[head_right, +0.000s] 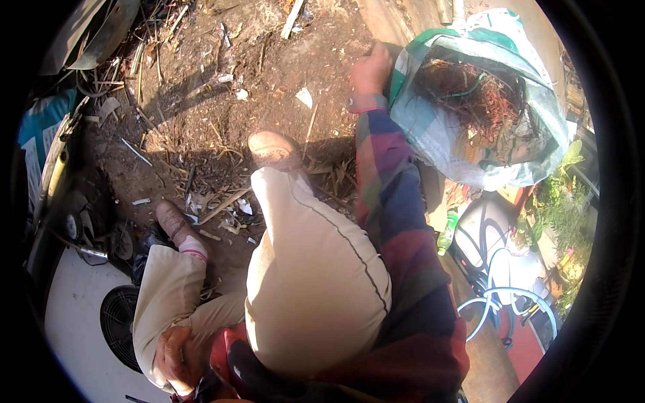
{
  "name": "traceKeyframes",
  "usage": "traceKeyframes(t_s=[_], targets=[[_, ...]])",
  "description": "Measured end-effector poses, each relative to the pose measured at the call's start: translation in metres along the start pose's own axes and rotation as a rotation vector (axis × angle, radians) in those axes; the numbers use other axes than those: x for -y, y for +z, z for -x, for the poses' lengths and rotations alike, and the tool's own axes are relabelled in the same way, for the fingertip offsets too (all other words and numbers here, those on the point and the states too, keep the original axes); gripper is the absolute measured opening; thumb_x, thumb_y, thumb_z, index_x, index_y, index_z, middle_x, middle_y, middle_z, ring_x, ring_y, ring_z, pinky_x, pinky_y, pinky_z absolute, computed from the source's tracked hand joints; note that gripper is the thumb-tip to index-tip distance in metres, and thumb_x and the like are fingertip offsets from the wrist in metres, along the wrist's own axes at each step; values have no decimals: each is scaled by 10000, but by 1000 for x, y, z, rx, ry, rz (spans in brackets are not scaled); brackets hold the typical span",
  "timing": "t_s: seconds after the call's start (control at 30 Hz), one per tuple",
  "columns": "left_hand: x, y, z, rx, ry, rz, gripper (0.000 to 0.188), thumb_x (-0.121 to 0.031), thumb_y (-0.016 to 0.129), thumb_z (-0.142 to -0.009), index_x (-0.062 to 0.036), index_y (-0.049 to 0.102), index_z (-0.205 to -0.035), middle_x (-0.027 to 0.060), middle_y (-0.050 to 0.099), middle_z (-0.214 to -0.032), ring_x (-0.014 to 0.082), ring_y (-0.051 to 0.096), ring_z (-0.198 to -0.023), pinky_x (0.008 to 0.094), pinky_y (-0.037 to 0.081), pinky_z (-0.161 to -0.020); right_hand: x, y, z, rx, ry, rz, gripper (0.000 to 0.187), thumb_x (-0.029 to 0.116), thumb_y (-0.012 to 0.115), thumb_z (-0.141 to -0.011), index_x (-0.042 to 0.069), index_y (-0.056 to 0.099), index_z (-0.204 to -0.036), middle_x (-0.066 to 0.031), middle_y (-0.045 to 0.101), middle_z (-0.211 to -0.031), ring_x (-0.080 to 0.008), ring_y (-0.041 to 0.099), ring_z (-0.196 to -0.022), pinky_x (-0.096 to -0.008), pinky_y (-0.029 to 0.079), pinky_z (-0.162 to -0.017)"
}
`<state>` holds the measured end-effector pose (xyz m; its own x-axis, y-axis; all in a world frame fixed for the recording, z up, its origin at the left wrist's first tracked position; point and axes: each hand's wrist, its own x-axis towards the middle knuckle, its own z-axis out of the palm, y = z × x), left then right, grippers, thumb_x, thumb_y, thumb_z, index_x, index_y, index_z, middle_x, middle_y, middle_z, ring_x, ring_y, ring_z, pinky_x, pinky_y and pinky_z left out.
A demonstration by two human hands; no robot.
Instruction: The person sits on the ground and repeatedly picks up small pieces of debris, including twigs and plastic fragments, from the dirt. They place the collected items into a nearby green and white sack. The person also briefly handles a black plastic bag and a white plastic basket before resuming the sorting task.
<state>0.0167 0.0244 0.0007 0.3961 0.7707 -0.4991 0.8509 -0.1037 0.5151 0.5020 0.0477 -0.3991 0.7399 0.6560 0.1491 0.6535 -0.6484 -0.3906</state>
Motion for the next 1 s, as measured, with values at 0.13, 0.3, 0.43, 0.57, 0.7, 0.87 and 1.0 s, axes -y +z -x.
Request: traceKeyframes(t_s=[0.13,0.3,0.43,0.57,0.7,0.87,1.0], targets=[[2,-1,1,8,-14,-4,209,29,591,-761,-5,612,-966,171,641,-849,316,631,-739,371,510,-677,14,1,0,198,89,-267,340,6,521,-782,21,586,-1115,-198,618,-1006,-384,586,-935,-440,472,-827],[3,-2,2,14,6,-30,247,19,599,-741,-2,614,-986,177,642,-864,331,635,-761,376,513,-698,3,10,-3,18,39,-165,272,49,562,-792,34,626,-1057,-180,633,-957,-364,605,-898,-425,485,-794],[3,-4,1,27,-22,-17,239,17,596,-744,-5,617,-981,177,643,-871,333,637,-772,380,513,-710,5,19,-13,-22,40,-6,225,96,623,-779,43,655,-995,-180,624,-947,-371,600,-886,-431,482,-798],[4,-4,0,12,-19,-12,218,11,595,-754,-8,617,-971,174,644,-867,332,636,-770,382,513,-710,6,18,-22,-13,41,91,179,114,643,-772,65,677,-941,-176,620,-944,-369,600,-887,-441,484,-793],[4,-5,-1,17,-28,-16,214,12,595,-754,-10,617,-966,172,644,-861,331,635,-762,384,512,-703,14,16,-24,89,67,237,153,138,644,-782,84,682,-920,-174,616,-969,-360,602,-903,-448,490,-785],[8,-6,-3,17,-17,2,221,16,594,-746,-9,619,-964,169,641,-851,332,633,-754,385,511,-692,9,15,-22,46,38,266,156,161,627,-820,58,654,-934,-180,641,-888,-350,627,-838,-428,500,-745],[10,-7,0,11,-25,-7,229,21,592,-742,-3,618,-968,174,636,-844,332,629,-747,383,510,-688,9,1,-7,73,408,-323,185,139,522,-921,-39,538,-969,-179,659,-722,-252,674,-658,-387,506,-617]])
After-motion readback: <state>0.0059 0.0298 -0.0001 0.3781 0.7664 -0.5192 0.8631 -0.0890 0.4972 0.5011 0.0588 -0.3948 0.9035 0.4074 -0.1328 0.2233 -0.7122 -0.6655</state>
